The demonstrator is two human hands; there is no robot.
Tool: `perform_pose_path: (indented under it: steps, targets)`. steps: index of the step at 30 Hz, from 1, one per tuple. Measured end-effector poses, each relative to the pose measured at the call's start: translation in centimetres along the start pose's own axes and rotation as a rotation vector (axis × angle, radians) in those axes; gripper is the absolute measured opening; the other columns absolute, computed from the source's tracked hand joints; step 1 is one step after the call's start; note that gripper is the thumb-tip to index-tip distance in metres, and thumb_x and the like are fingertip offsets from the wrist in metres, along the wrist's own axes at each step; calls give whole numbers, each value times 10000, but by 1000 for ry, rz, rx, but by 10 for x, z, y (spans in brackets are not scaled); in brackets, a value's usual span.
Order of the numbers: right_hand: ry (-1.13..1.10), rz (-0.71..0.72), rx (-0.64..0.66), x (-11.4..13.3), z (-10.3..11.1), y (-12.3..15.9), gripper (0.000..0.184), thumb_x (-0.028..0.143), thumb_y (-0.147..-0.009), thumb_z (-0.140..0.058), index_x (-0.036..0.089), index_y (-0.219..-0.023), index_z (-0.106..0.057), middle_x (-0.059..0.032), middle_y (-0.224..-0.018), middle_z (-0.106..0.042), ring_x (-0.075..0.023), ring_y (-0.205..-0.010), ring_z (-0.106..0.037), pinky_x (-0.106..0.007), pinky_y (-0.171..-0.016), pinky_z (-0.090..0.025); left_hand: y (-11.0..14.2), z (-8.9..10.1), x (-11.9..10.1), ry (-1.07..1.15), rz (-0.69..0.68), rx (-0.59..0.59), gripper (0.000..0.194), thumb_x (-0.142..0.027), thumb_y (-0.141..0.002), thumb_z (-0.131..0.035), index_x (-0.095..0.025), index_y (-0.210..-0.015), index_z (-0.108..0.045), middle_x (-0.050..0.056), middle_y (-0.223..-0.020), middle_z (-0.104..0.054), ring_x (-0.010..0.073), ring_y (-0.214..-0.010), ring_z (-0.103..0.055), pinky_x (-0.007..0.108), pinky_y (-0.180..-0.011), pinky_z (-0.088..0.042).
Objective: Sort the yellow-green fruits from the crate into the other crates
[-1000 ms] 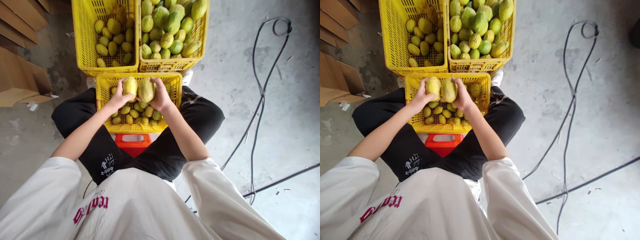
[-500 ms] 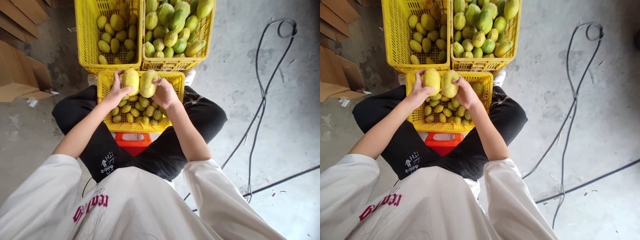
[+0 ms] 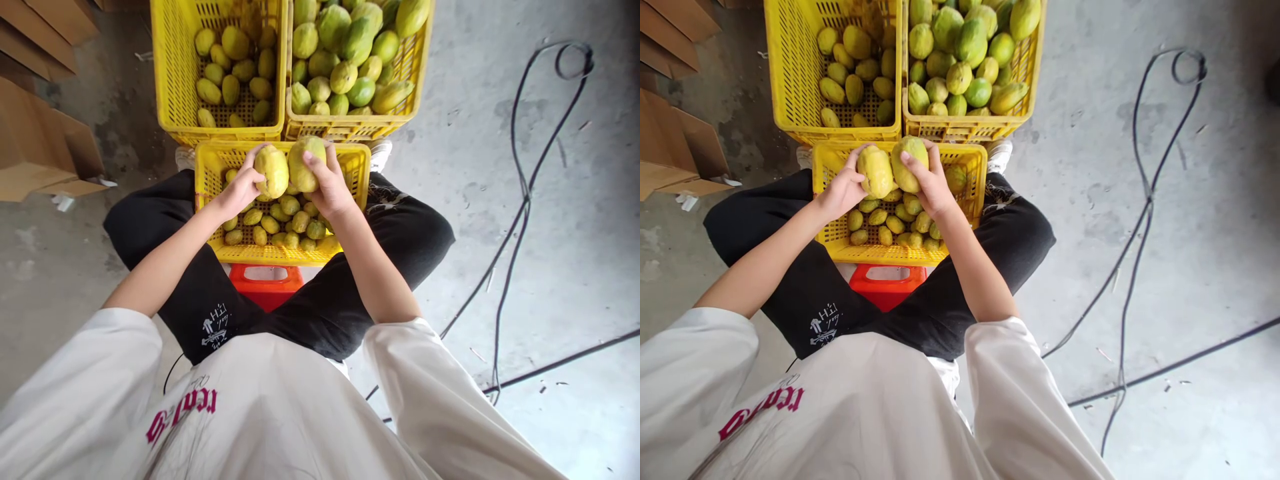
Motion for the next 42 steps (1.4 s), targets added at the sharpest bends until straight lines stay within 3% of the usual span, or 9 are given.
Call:
perform_pose_path:
  steps: [8,11,14,21,24,27,32,36,42]
  targets:
    - [112,9,235,5,3,-13,677,1031,-1066,-745,361,-1161,-766,28,-1388,-921,-357,-1772,-626,-508,-1271,-691,7,-7,-29,21,-13,-155,852,-661,-1069,-960,-280,-1756,-628,162,-1569,-822,445,-1717,-727,585,-1354,-677]
    - [47,32,253,2,3,-8,610,925,-1016,-882,361,-1209,-757,63,-1422,-921,-354,-1781,-652,-519,-1297,-693,7,-5,-32,37,-25,-175,858,-695,-1059,-995,-295,-1732,-645,141,-1530,-844,430,-1692,-752,592,-1385,-656]
    - [-7,35,233,-1,0,-3,766,854,-881,-1075,382,-1387,-746,22,-1495,-913,-375,-1793,-652,-610,-1406,-668,8,-2,-31,60,-15,-161,816,-669,-1057,-1005,-285,-1685,-654,149,-1558,-833,434,-1709,-736,613,-1388,-650]
    - [18,17,256,6,-19,4,1011,957,-850,-1063,381,-1617,-745,-62,-1695,-853,-439,-1876,-551,-729,-1529,-562,7,2,-24,77,-12,-174,794,-590,-971,-1083,-299,-1559,-636,118,-1572,-831,415,-1744,-713,589,-1421,-637]
    - [12,12,259,9,-20,6,1067,932,-816,-1097,411,-1668,-722,-61,-1712,-846,-450,-1873,-555,-736,-1524,-568,6,2,-20,60,-1,-175,706,-642,-1051,-1009,-304,-1544,-634,91,-1504,-849,396,-1668,-779,590,-1339,-697]
    - [-2,4,271,8,-18,7,1058,881,-798,-1148,415,-1639,-707,-60,-1706,-840,-433,-1846,-571,-720,-1556,-529,6,3,-17,3,45,-176,557,-778,-1151,-835,-296,-1384,-682,69,-1248,-862,377,-1370,-917,525,-1070,-783]
    - [-54,-40,258,-2,-16,11,913,794,-838,-1184,431,-1482,-648,-9,-1700,-776,-399,-1771,-649,-726,-1495,-621,9,9,-15,-68,105,-236,803,-1092,-1113,-587,-296,-1175,-670,37,-903,-711,309,-962,-877,446,-806,-702]
    - [-117,-94,241,-10,-18,9,928,787,-829,-1201,455,-1471,-618,44,-1698,-728,-372,-1749,-643,-755,-1443,-664,3,14,-8,-69,105,-223,964,-1191,-1077,-428,-285,-1233,-721,38,-883,-678,282,-881,-863,380,-672,-609]
    - [-69,-78,245,-8,-19,6,895,808,-780,-1205,423,-1383,-667,-1,-1638,-804,-392,-1805,-535,-761,-1487,-591,-3,20,3,-56,107,-181,1070,-1256,-1006,-410,-300,-1297,-793,53,-804,-753,292,-849,-858,415,-674,-659]
Point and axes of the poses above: each hand's wrist, its own y-axis away from the middle knuckle, its own z-axis out of the back of the hand, x = y × z, the point moved 7 cm from there along -y, towards the middle knuckle
